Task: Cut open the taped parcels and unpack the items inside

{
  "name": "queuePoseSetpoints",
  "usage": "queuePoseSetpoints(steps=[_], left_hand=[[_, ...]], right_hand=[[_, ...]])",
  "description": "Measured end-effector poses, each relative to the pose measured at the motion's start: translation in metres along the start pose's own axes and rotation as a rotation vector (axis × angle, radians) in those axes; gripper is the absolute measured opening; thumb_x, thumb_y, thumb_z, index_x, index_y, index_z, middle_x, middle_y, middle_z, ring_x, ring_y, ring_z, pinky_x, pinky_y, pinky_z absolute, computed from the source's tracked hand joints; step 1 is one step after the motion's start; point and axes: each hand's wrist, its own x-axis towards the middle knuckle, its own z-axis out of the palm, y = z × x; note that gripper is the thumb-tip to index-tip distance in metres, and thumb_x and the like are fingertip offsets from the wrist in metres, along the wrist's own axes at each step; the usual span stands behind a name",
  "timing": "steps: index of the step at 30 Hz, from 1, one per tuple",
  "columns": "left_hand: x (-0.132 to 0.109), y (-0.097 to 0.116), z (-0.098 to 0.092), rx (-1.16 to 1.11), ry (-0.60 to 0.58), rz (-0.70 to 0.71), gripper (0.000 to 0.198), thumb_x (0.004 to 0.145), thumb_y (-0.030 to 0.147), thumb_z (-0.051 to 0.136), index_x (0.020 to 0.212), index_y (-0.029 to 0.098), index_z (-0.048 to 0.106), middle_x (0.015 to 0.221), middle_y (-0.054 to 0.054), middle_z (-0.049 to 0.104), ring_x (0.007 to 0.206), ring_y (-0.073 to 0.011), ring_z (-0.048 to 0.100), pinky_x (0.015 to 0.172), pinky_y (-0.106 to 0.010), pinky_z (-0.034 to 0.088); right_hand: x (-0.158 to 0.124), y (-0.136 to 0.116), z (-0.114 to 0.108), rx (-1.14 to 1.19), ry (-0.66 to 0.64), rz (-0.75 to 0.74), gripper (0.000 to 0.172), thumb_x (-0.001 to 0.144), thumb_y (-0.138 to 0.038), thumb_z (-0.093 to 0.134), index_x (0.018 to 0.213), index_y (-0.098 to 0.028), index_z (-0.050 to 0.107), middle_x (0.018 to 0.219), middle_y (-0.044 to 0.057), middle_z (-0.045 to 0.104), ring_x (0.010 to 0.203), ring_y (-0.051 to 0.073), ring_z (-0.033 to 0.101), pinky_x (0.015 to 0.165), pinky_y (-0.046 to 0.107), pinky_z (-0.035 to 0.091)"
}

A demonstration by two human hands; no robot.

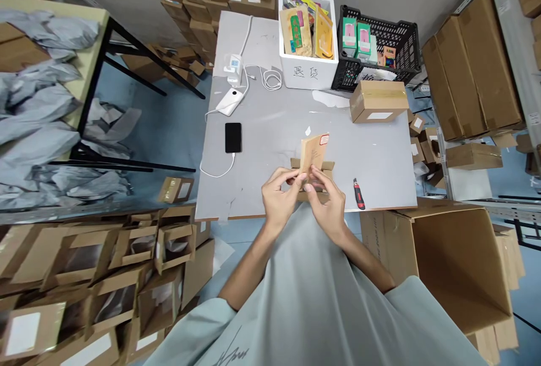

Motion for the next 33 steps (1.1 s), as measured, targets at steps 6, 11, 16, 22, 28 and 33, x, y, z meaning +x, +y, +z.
queuePoseSetpoints(steps=[6,11,16,22,28,33], left_hand=[[-0.013,-0.017,0.006,0.161,0.011,0.378,0.013,0.107,0.030,0.079,0.110,0.028,0.092,0.088,-0.002,0.079,0.078,-0.0161,0.074,0.074,-0.030,0.060],[-0.005,-0.016,0.001,0.251,-0.080,0.514,0.015,0.103,0.027,0.084,0.117,0.028,0.090,0.097,-0.005,0.083,0.086,-0.0185,0.078,0.082,-0.034,0.062],[0.017,-0.012,-0.024,0.156,-0.077,0.144,0.032,0.103,0.043,0.081,0.129,0.025,0.088,0.112,-0.008,0.082,0.081,-0.0168,0.071,0.071,-0.031,0.058],[0.031,-0.017,-0.034,-0.225,-0.326,-0.301,0.046,0.092,0.066,0.090,0.095,0.020,0.090,0.092,-0.008,0.079,0.085,-0.0201,0.071,0.076,-0.032,0.059],[0.025,-0.018,-0.026,-0.210,-0.242,-0.264,0.046,0.088,0.067,0.092,0.090,0.021,0.089,0.082,-0.004,0.070,0.075,-0.0163,0.060,0.069,-0.031,0.049],[0.023,-0.019,-0.023,-0.141,-0.197,-0.178,0.040,0.092,0.062,0.089,0.089,0.022,0.088,0.077,-0.002,0.066,0.071,-0.0154,0.053,0.069,-0.032,0.045]], right_hand=[[0.005,0.006,0.011,0.128,0.107,0.138,0.047,0.099,-0.058,0.082,0.130,-0.023,0.080,0.122,0.010,0.089,0.111,0.028,0.087,0.097,0.042,0.075],[0.018,0.019,0.001,0.220,0.131,0.252,0.041,0.096,-0.060,0.081,0.113,-0.022,0.080,0.107,0.010,0.091,0.095,0.027,0.088,0.085,0.038,0.074],[0.030,0.031,-0.019,0.304,0.067,0.324,0.042,0.088,-0.059,0.086,0.109,-0.023,0.082,0.104,0.009,0.091,0.096,0.028,0.088,0.085,0.039,0.073],[0.033,0.036,-0.033,0.322,0.005,0.362,0.042,0.087,-0.059,0.088,0.108,-0.023,0.084,0.097,0.007,0.091,0.088,0.027,0.087,0.082,0.038,0.071],[0.033,0.043,-0.033,0.293,0.024,0.351,0.041,0.087,-0.059,0.087,0.106,-0.023,0.082,0.098,0.007,0.090,0.089,0.026,0.086,0.080,0.036,0.069],[0.033,0.045,-0.032,0.277,0.031,0.329,0.041,0.089,-0.059,0.085,0.107,-0.023,0.083,0.099,0.007,0.090,0.090,0.025,0.085,0.080,0.035,0.069]])
